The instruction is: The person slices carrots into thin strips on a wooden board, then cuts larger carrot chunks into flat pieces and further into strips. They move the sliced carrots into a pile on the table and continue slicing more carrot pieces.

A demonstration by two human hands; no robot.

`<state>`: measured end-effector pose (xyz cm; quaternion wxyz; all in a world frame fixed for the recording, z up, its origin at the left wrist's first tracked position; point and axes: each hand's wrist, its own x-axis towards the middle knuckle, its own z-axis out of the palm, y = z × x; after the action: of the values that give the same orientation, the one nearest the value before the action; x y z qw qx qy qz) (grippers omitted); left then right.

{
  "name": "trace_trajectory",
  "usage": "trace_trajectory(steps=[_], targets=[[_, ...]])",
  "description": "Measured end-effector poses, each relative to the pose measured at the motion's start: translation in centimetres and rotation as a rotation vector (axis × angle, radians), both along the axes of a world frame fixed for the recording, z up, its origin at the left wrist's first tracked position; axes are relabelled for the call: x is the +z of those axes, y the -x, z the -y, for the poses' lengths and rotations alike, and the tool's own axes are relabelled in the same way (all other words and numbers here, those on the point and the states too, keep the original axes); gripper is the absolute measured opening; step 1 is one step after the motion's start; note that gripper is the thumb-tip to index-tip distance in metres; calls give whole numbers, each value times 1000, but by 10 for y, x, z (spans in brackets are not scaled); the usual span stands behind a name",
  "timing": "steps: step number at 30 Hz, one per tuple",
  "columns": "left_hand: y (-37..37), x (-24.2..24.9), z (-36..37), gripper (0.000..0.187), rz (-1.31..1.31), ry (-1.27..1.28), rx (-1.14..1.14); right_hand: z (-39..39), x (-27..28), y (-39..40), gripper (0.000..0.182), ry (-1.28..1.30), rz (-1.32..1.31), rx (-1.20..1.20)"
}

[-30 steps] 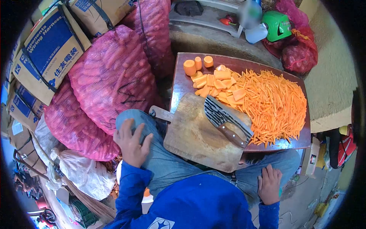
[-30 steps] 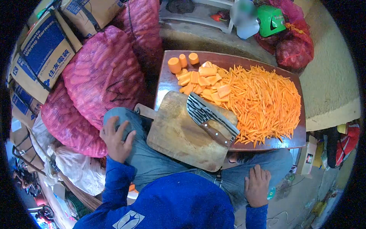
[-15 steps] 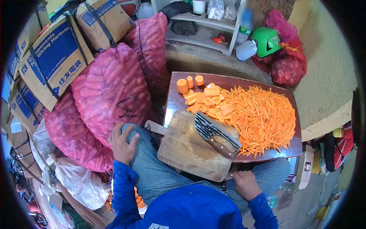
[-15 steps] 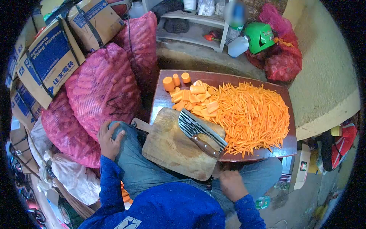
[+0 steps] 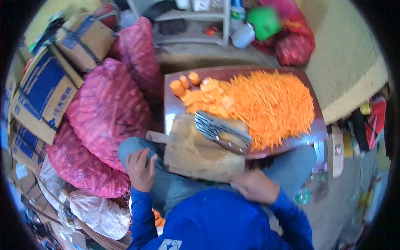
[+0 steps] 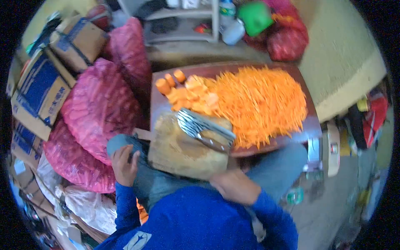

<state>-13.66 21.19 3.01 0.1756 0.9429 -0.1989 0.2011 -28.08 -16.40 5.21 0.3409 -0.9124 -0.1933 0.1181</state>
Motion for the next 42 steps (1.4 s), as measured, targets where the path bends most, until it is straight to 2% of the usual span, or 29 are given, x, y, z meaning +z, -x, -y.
trace_trajectory(steps=[1,3,4,5,7,8,10,14,15,16,17,21,22,23,24,25,26,27,28,29,30,32,34,37,39,40,42], targets=[[7,6,16,26,-38,144,-43,-8,7,-13,20,-1,20,-1],[16,18,45,23,-49,133,-118,-19,12,-48,12,33,137,124],[18,23,58,21,-5,129,-141,-28,25,-63,9,-130,469,169],[23,26,66,19,-24,96,-205,-45,50,-81,8,127,336,286],[33,29,78,21,-75,64,-322,-80,89,-102,14,-263,590,331],[40,30,83,22,-116,67,-381,-109,121,-106,17,134,80,399],[51,31,87,23,-243,92,-512,-127,162,-109,17,22,219,519],[63,28,81,27,-710,179,-775,-130,187,-97,18,-56,322,554],[67,23,74,28,-755,244,-800,-134,193,-94,18,-78,339,562],[68,32,79,29,-732,335,-804,-137,198,-92,19,-96,343,570],[66,96,112,32,-331,517,-765,-138,206,-95,19,-118,352,571],[70,85,108,32,-224,608,-668,-153,226,-105,22,-116,412,557],[76,80,102,32,-208,638,-686,-153,222,-115,23,-103,403,532],[82,70,96,37,-247,721,-600,-147,221,-127,24,-67,311,492],[87,62,94,43,-290,796,-514,-137,201,-137,11,-144,709,424],[89,53,92,48,-342,859,-425,-120,180,-152,16,104,589,507],[85,57,106,48,-341,867,-444,-124,141,-168,21,13,819,314],[77,65,127,51,-229,938,-465,-118,140,-179,19,87,669,334],[74,69,136,54,-120,1002,-478,-117,132,-182,19,84,669,327],[73,64,134,50,-248,948,-487,-118,120,-186,19,14,592,262],[69,55,135,50,-251,943,-481,-120,107,-189,22,-56,513,200],[57,42,143,44,-70,691,-537,-126,83,-197,23,-114,442,148],[61,43,151,40,-48,747,-501,-127,74,-197,24,-167,368,92],[67,36,146,31,-178,856,-517,-121,62,-196,24,-193,208,122],[69,34,136,23,-529,1177,-579,-117,52,-199,24,-140,143,129],[68,32,133,23,-534,1177,-576,-117,44,-202,24,-141,138,128],[63,24,127,14,-1037,1648,-658,-118,24,-211,23,-209,57,174]])
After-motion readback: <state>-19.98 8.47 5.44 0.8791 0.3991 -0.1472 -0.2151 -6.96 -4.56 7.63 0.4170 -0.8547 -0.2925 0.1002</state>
